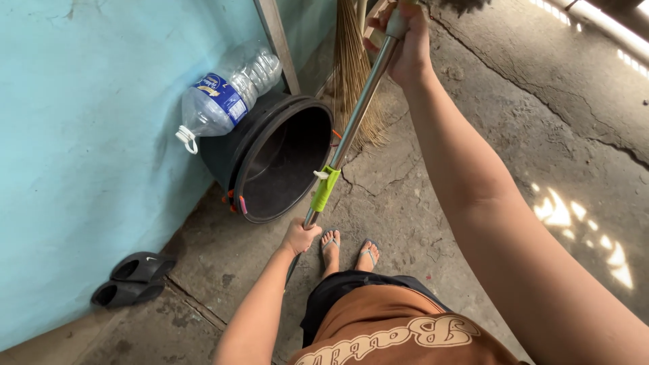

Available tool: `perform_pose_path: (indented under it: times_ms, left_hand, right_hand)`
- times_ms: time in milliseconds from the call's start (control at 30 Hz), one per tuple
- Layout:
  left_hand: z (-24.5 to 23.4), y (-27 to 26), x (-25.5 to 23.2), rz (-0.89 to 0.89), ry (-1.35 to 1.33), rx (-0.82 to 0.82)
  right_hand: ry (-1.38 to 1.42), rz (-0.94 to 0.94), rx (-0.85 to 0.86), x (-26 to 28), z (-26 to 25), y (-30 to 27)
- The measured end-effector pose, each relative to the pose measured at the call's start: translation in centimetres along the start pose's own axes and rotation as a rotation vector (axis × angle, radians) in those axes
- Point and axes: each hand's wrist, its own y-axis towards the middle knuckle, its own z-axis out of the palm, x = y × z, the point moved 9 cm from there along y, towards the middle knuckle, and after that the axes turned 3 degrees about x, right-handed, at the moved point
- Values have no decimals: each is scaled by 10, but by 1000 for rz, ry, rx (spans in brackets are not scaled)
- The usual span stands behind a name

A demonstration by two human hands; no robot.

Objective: The person is preparing a stick broom, picking up footwear, and sweeping a concrete floor near a washing machine and scooter.

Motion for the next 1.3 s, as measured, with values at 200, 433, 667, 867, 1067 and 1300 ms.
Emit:
perform_pose_path:
  times_ms: [200,433,667,867,1067,1300]
  left_hand:
    - [19,5,-56,109,-101,216]
    - [-13,5,-130,510,454,-422]
    - [-7,17,-135,467,413,-375]
    - [19,24,-151,610,332,-289]
    - [29,31,-165,726,354,-261]
    - [38,57,-172,703,314,-215]
  right_hand:
    - [113,-164,145,12,38,0]
    - [-69,-254,23,-2,25,5]
    - [141,-142,19,0,34,-10]
    - [17,-106,22,-5,39,-19]
    - [-96,-96,48,-14,34,-18]
    - [-246,-267,42,-6,28,2]
